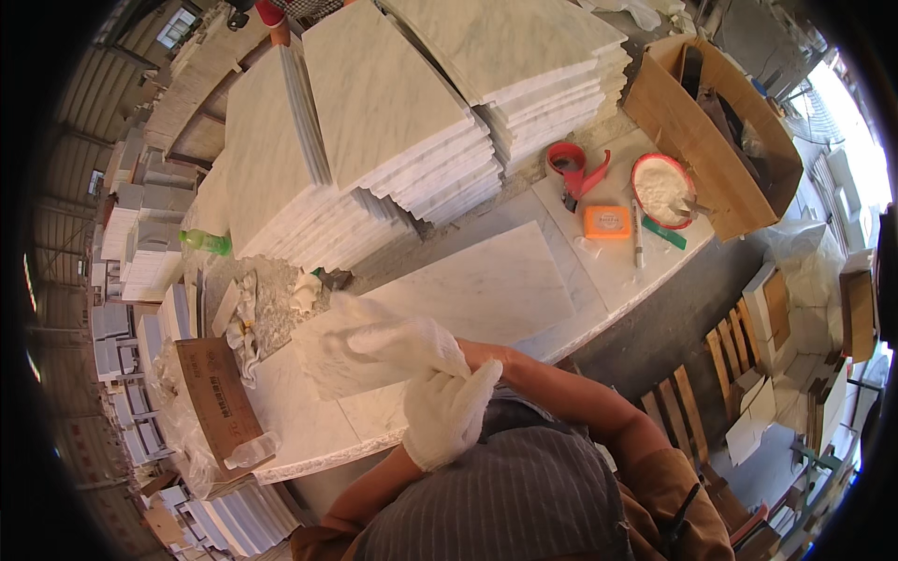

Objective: The person handles white rectangular tiles on a workbench, wiping surfaces with a cloth and scraping edges with a metal tool. The person repeatedly picks up tiles, cleans them, and scrapes edges before placing them back on the table. A coworker is visible across the table performing similar tasks.

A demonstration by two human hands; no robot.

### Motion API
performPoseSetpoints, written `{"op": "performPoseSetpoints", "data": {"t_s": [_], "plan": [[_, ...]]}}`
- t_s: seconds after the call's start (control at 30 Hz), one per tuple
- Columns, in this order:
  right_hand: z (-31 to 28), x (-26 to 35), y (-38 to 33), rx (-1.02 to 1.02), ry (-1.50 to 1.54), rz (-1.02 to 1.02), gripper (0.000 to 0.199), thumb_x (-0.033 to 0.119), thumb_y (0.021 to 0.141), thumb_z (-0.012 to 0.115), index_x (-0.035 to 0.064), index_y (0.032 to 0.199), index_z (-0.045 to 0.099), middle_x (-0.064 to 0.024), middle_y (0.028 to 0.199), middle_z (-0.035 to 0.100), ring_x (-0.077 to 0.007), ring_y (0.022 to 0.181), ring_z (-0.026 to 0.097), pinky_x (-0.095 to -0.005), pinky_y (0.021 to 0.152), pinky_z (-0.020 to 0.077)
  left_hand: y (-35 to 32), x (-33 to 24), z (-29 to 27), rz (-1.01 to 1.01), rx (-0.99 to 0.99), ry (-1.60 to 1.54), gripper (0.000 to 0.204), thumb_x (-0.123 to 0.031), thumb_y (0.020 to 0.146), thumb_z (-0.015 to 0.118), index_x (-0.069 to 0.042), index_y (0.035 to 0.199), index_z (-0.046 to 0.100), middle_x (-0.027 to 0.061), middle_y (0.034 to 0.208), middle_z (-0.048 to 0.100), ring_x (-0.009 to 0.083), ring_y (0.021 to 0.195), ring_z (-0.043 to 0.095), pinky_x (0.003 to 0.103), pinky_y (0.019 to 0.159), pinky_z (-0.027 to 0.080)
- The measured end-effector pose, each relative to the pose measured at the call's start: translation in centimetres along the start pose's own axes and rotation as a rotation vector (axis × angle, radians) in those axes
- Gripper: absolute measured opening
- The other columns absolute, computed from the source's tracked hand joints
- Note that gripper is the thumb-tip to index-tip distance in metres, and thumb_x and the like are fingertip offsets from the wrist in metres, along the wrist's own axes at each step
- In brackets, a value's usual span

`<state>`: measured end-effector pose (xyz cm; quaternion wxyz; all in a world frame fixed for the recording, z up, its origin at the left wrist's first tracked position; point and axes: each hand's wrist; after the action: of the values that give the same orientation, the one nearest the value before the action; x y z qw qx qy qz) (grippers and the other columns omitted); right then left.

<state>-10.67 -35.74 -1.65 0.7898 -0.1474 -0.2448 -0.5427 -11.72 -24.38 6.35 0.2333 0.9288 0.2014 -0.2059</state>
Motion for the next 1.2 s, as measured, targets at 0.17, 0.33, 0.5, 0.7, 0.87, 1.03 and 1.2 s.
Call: {"op": "performPoseSetpoints", "data": {"t_s": [0.17, 0.33, 0.5, 0.7, 0.87, 1.03, 1.2], "plan": [[0.7, -0.4, 3.5, -0.169, 0.153, -0.107, 0.047, 0.023, 0.099, 0.068, 0.0063, 0.141, 0.056, -0.0036, 0.129, 0.062, -0.0138, 0.115, 0.058, -0.0313, 0.095, 0.0507, -0.7, 0.6, -0.4, -0.052, -0.043, 0.054, 0.043, -0.005, 0.084, 0.066, 0.000, 0.127, 0.065, 0.0084, 0.075, 0.061, 0.0286, 0.062, 0.057, 0.042, 0.059, 0.044], [-0.5, -3.1, 8.4, -0.428, 0.058, -0.319, 0.046, 0.024, 0.100, 0.066, 0.0062, 0.141, 0.056, -0.0033, 0.126, 0.062, -0.0153, 0.110, 0.059, -0.0300, 0.091, 0.0505, -0.1, 1.2, -1.5, -0.062, -0.078, 0.013, 0.039, 0.007, 0.082, 0.065, 0.003, 0.121, 0.066, 0.0114, 0.080, 0.069, 0.0303, 0.062, 0.060, 0.041, 0.058, 0.044], [0.0, -3.9, 7.2, -0.405, -0.106, -0.244, 0.045, 0.024, 0.096, 0.069, 0.0064, 0.137, 0.059, -0.0036, 0.126, 0.062, -0.0127, 0.106, 0.058, -0.0296, 0.086, 0.0503, -1.4, 2.0, -1.7, -0.046, -0.005, -0.047, 0.042, 0.001, 0.084, 0.066, -0.001, 0.126, 0.065, 0.0106, 0.079, 0.066, 0.0303, 0.065, 0.061, 0.042, 0.060, 0.045], [-2.8, -8.1, 6.2, -0.070, -0.950, -0.385, 0.046, 0.022, 0.093, 0.070, 0.0062, 0.135, 0.060, -0.0053, 0.130, 0.061, -0.0130, 0.106, 0.058, -0.0306, 0.086, 0.0503, -3.5, 2.1, -1.5, -0.193, 0.022, -0.043, 0.038, 0.001, 0.085, 0.068, 0.000, 0.123, 0.066, 0.0144, 0.081, 0.068, 0.0337, 0.068, 0.063, 0.043, 0.063, 0.048], [-5.6, -10.0, 6.8, -0.040, -1.463, -0.562, 0.047, 0.021, 0.090, 0.071, 0.0059, 0.134, 0.061, -0.0067, 0.133, 0.060, -0.0132, 0.106, 0.057, -0.0315, 0.085, 0.0503, -4.3, 1.8, -3.1, -0.234, -0.079, 0.084, 0.038, -0.005, 0.086, 0.072, 0.002, 0.122, 0.066, 0.0200, 0.106, 0.068, 0.0380, 0.090, 0.065, 0.045, 0.079, 0.052], [-0.9, -9.7, 7.6, -0.283, -1.703, -0.573, 0.050, 0.023, 0.090, 0.070, 0.0065, 0.136, 0.059, -0.0091, 0.134, 0.059, -0.0171, 0.112, 0.056, -0.0345, 0.093, 0.0466, -1.6, 3.7, -5.0, -0.314, -0.023, 0.248, 0.038, -0.015, 0.085, 0.076, -0.001, 0.119, 0.068, 0.0157, 0.127, 0.063, 0.0369, 0.121, 0.055, 0.049, 0.102, 0.045], [3.9, -7.9, 8.6, -0.537, -1.853, -0.533, 0.053, 0.025, 0.090, 0.068, 0.0072, 0.138, 0.056, -0.0118, 0.134, 0.058, -0.0218, 0.119, 0.054, -0.0381, 0.103, 0.0420, -3.7, 6.5, -4.0, -0.198, -0.066, 0.274, 0.030, -0.017, 0.084, 0.073, -0.004, 0.111, 0.068, 0.0099, 0.120, 0.064, 0.0343, 0.118, 0.057, 0.055, 0.106, 0.039]]}}
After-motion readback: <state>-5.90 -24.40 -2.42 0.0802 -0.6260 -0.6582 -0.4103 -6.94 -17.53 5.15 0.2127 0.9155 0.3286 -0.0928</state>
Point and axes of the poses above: each hand's wrist, its own y-axis towards the middle knuckle, its own z-axis out of the palm, x = y × z
